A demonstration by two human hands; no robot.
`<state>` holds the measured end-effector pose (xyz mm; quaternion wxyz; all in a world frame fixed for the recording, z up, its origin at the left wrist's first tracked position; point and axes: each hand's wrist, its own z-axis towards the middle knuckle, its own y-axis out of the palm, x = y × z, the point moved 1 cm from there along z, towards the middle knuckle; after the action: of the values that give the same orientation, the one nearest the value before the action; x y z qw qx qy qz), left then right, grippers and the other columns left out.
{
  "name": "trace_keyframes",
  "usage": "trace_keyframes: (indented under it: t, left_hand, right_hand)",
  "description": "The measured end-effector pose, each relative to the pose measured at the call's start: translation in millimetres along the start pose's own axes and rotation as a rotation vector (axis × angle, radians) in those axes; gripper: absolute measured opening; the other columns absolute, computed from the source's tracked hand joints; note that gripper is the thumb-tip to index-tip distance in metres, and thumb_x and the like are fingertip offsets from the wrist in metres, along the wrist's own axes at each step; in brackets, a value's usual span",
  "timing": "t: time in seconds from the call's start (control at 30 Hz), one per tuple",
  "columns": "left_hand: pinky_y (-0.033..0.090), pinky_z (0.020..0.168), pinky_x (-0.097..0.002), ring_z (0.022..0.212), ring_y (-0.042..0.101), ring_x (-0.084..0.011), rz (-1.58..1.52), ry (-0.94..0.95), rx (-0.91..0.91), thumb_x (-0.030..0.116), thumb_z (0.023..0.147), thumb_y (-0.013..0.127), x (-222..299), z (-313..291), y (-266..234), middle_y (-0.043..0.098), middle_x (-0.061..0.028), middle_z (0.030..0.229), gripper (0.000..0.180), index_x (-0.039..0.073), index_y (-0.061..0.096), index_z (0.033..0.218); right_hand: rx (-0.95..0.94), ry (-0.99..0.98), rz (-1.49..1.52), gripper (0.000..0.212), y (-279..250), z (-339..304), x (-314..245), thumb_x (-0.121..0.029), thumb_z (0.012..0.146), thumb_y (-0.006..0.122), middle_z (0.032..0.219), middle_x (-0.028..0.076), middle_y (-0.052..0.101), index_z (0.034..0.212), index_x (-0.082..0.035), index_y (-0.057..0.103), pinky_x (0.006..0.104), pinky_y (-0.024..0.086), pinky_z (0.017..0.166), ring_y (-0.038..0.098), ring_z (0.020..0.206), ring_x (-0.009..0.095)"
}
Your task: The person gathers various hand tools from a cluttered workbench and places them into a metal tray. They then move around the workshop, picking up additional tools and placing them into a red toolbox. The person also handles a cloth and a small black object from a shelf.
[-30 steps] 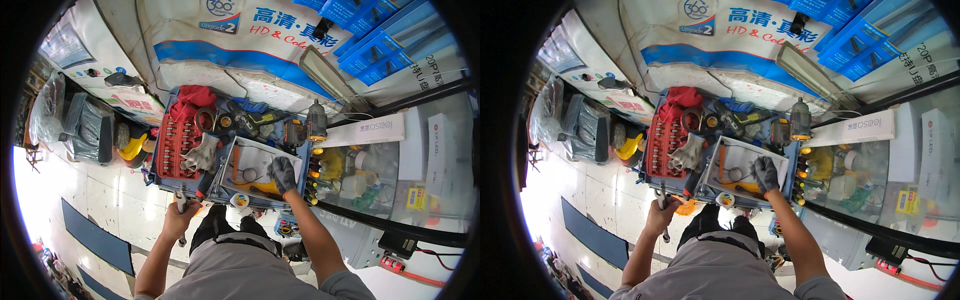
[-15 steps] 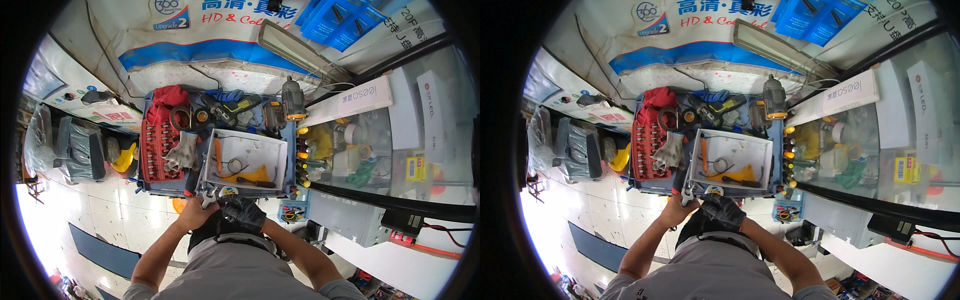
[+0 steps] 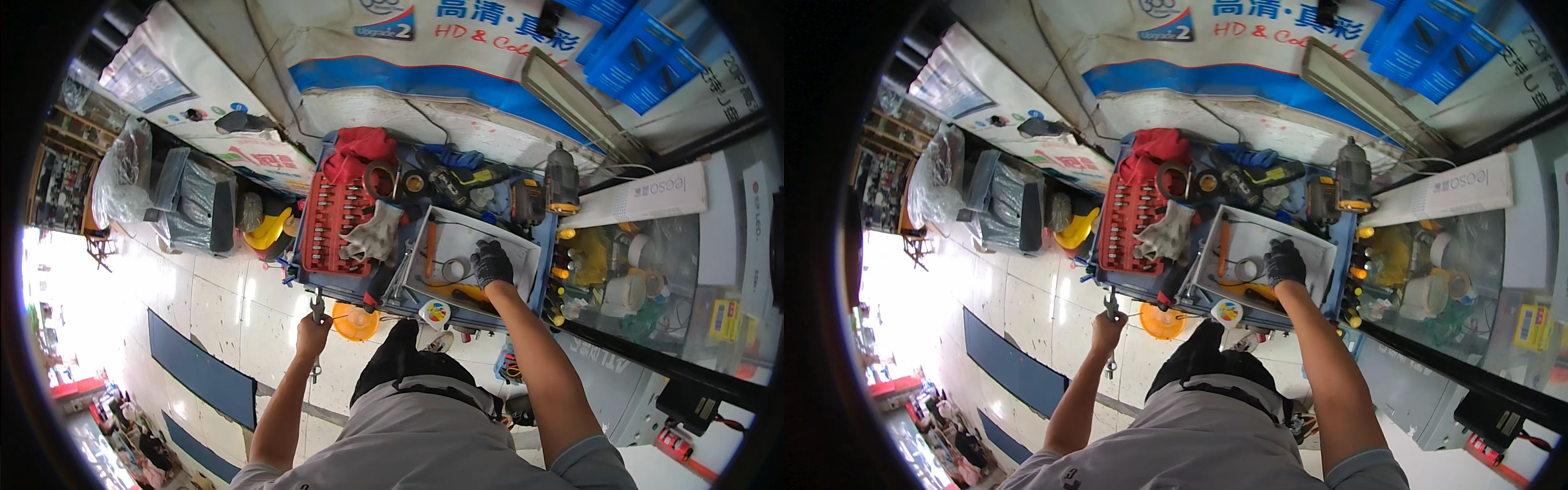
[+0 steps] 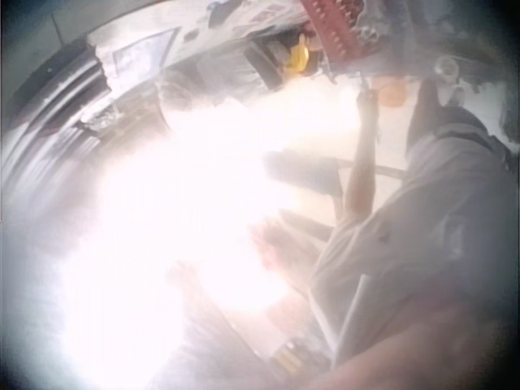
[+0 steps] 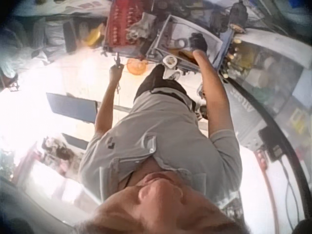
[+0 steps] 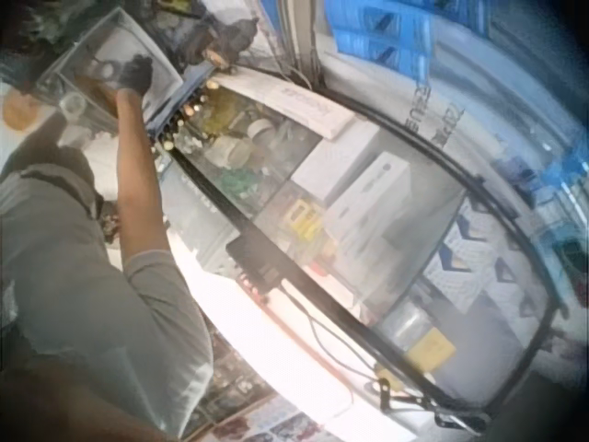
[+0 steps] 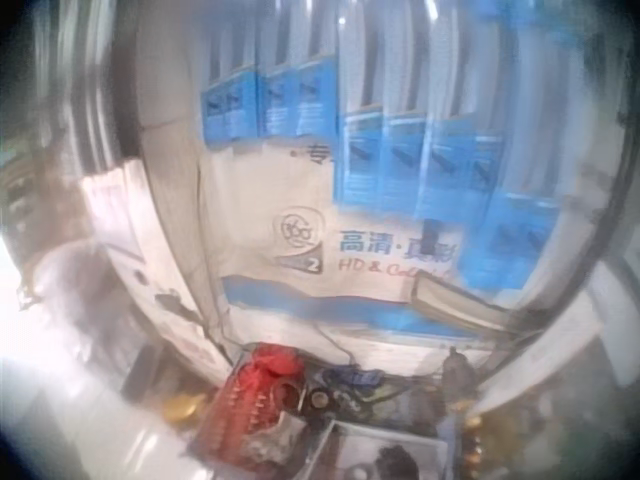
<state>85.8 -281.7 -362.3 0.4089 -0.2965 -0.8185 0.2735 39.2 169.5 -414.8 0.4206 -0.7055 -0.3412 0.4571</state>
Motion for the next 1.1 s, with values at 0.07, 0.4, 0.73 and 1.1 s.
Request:
trace_keyframes:
  t: [0.07,0.4,0.73,1.1]
  left_hand:
    - [0.053,0.068,-0.0449,0.075,0.069,-0.0377,0.123,0.034,0.043,0.028,0.087,0.070,-10.3,8.3,5.9,0.070,-0.0206,0.078,0.027,0.001,0.069,0.092]
    - [0.053,0.068,-0.0546,0.076,0.068,-0.0449,0.256,0.156,0.195,0.032,0.091,0.066,-19.9,57.8,45.1,0.070,-0.0234,0.078,0.028,0.005,0.067,0.098]
    - [0.049,0.061,-0.0504,0.072,0.066,-0.0445,0.117,0.297,0.284,0.028,0.091,0.071,-10.7,42.9,32.0,0.067,-0.0224,0.074,0.027,0.003,0.066,0.101]
    - [0.044,0.055,-0.0331,0.058,0.050,-0.0109,-0.148,0.618,0.048,0.012,0.091,0.071,103.6,-150.7,62.2,0.064,-0.0081,0.065,0.017,0.002,0.072,0.104]
  right_hand:
    - [-0.059,-0.003,-0.107,0.023,3.4,6.9,-2.4,-0.021,0.092,0.058,0.118,0.019,0.060,0.111,-0.011,0.065,0.0483,0.050,0.092,0.060,0.110,0.038]
    - [-0.225,0.494,1.761,0.005,-20.5,-39.7,-13.2,-0.007,0.094,0.064,0.087,0.011,0.070,0.094,-0.004,0.067,0.0371,0.059,0.067,0.068,0.079,0.024]
    - [-0.314,0.438,2.299,0.024,-106.0,-137.9,-17.0,-0.007,0.096,0.063,0.098,0.013,0.068,0.117,0.004,0.065,0.0357,0.056,0.083,0.066,0.093,0.024]
    - [-0.324,0.190,2.172,0.028,-135.6,-256.8,45.9,-0.012,0.098,0.063,0.102,0.010,0.069,0.123,0.000,0.065,0.0342,0.056,0.072,0.066,0.085,0.020]
